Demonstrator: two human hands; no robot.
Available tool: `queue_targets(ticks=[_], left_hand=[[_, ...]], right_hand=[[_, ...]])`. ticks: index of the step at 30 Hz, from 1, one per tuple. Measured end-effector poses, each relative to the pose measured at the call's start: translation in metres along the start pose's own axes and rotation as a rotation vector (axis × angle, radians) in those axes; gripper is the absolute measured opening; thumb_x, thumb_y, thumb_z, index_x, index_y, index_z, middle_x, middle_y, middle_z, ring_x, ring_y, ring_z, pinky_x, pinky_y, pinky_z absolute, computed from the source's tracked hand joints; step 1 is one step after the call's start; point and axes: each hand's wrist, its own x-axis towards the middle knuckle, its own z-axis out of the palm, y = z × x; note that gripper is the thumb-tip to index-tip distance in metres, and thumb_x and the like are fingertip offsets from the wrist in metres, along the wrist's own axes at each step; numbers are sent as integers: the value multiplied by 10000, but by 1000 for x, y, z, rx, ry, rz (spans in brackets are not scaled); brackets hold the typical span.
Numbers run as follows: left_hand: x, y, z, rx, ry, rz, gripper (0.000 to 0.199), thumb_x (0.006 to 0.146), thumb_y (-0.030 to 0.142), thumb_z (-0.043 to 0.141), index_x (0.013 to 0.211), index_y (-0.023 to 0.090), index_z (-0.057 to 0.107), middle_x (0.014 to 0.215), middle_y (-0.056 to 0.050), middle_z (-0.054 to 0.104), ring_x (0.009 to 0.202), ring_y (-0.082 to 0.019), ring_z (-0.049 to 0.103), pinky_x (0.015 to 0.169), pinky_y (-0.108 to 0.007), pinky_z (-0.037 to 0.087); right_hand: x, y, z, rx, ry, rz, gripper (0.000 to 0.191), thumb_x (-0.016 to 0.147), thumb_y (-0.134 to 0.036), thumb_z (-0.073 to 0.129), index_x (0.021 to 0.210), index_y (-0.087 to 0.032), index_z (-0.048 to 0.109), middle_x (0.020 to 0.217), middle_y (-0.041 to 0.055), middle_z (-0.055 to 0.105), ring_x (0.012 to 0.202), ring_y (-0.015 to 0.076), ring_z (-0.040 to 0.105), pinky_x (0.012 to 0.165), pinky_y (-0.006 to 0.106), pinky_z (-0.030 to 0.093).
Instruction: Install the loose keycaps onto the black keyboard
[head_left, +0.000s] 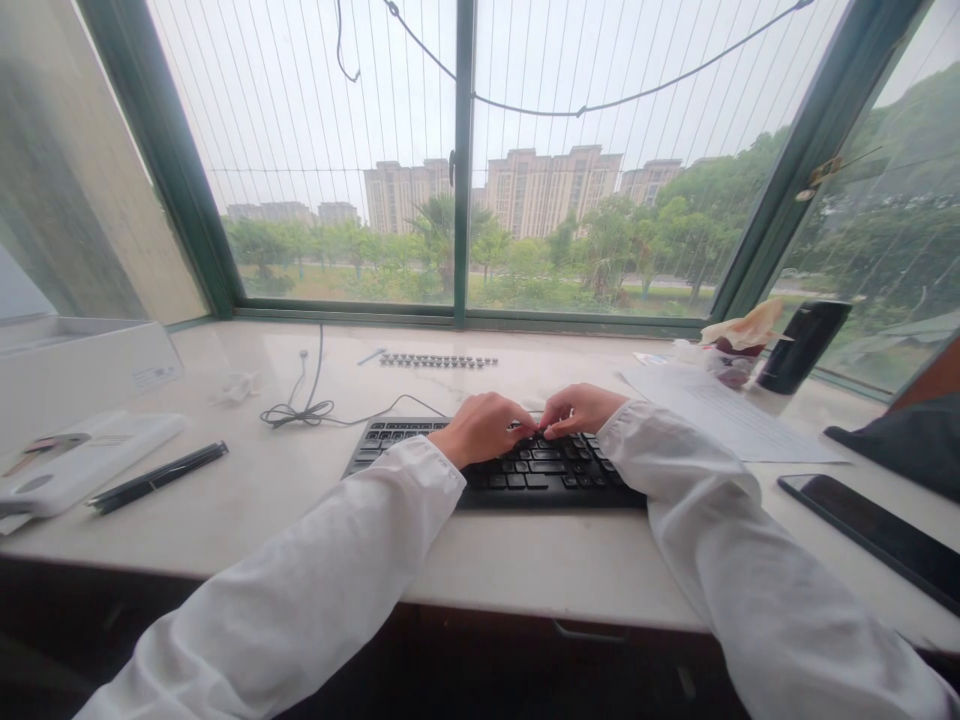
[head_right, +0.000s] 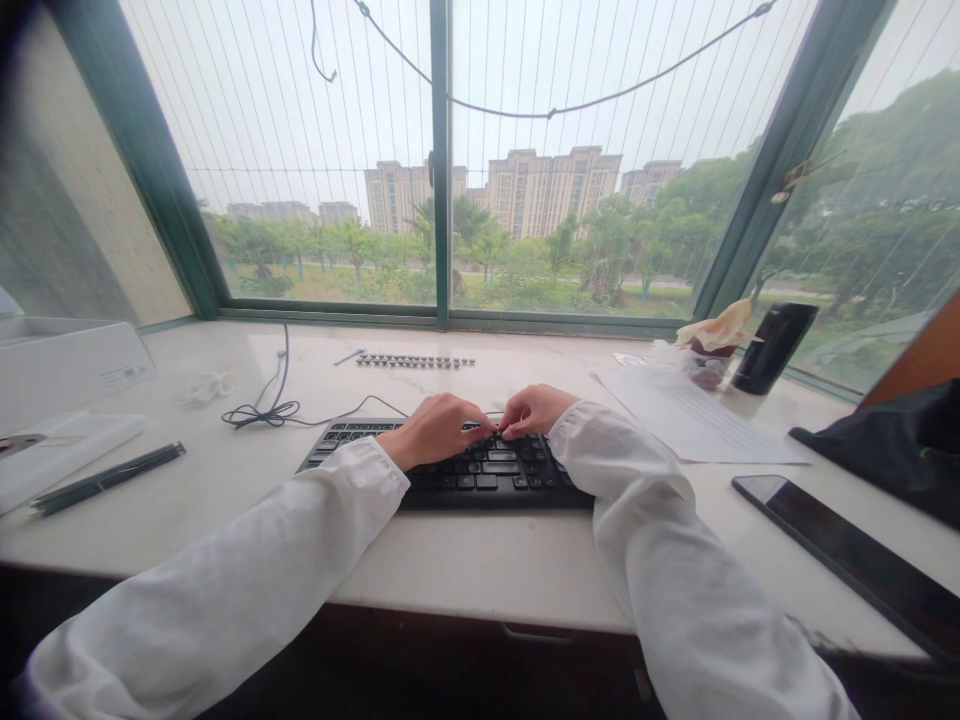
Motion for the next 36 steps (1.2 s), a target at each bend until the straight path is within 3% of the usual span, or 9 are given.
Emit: queue_targets(ticks=[9, 18, 29, 36], left_hand=[[0, 6, -6, 49, -71, -44, 258, 868, 348, 517, 990, 326, 743, 915, -4, 749, 870, -193, 671, 733, -269, 456], [-1, 15, -14, 143, -142, 60, 385, 808, 151, 451, 1001, 324, 737, 1075, 23, 721, 949, -169, 659, 772, -256, 484], [6, 16, -13, 105, -172, -85, 404, 789, 161, 475, 1004, 379, 738, 981, 27, 746, 867, -187, 689, 726, -274, 497], [5, 32, -20, 204, -198, -53, 348, 783, 143, 492, 934, 305, 760, 869, -46, 747, 802, -210, 688, 686, -292, 482]], right_hand=[[-1, 0, 0, 29, -10, -3, 513, 609, -603, 711, 912, -193, 774, 788, 44, 721, 759, 186, 614, 694, 272, 447], [4, 10, 4, 139, -16, 126, 661, 495, -686, 738, 875, -146, 759, 706, 33, 665, 697, 160, 565, 629, 260, 409], [5, 4, 3, 43, -1, 202, 603, 476, -675, 746, 805, -171, 766, 701, 27, 669, 716, 170, 546, 650, 273, 395], [8, 3, 2, 63, -22, 205, 658, 400, -722, 750, 763, -174, 734, 657, 8, 621, 684, 155, 524, 608, 266, 381]])
